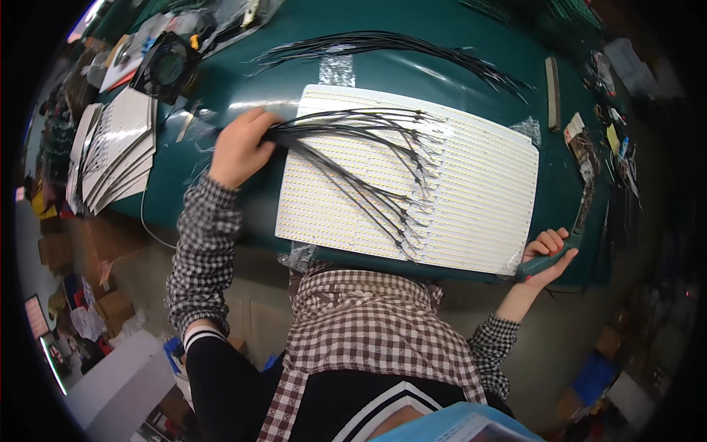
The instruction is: The person uses a soldering iron to attach black wires to a large white LED panel. They hold the wires with one hand and apply the soldering iron with the other, working methodically across the panel's surface. The person occasionally adjusts the position of the wires and the panel during the process.
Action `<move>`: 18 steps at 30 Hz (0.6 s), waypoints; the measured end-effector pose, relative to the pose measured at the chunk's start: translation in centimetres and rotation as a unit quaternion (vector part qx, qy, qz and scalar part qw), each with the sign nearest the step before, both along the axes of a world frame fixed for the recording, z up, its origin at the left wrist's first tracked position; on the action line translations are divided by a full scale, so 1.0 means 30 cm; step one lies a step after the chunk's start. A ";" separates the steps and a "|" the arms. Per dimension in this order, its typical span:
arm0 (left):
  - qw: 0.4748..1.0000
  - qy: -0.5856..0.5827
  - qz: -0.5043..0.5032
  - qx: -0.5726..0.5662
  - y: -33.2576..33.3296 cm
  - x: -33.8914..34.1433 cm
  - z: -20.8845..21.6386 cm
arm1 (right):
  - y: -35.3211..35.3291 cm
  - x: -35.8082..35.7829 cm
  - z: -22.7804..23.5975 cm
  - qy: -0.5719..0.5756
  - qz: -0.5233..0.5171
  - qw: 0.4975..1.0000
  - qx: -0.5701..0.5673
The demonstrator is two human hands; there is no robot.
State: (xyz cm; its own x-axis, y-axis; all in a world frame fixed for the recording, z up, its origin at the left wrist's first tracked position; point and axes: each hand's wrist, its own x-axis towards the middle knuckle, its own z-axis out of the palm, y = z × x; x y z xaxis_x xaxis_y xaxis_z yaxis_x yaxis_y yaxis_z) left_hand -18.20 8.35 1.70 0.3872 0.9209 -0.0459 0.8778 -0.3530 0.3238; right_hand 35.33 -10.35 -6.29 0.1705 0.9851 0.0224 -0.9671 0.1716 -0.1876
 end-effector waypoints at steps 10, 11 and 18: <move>0.942 -0.198 0.016 -0.272 -0.033 -0.041 0.034 | 0.000 -0.001 0.001 0.016 0.012 1.000 -0.003; 0.930 -0.224 0.020 -0.290 -0.029 -0.053 0.032 | 0.002 -0.001 0.002 0.017 0.012 1.000 -0.003; 0.892 -0.327 0.070 -0.304 -0.021 -0.043 -0.003 | 0.004 -0.008 0.001 0.015 0.006 1.000 -0.003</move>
State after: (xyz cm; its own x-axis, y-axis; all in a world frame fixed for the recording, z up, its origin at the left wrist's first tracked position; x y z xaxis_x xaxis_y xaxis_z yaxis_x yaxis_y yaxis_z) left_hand -19.49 7.74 1.61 0.3976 0.8443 -0.3593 0.4526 0.1602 0.8772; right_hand 35.09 -10.22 -6.27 0.1599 0.9871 0.0107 -0.9743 0.1596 -0.1591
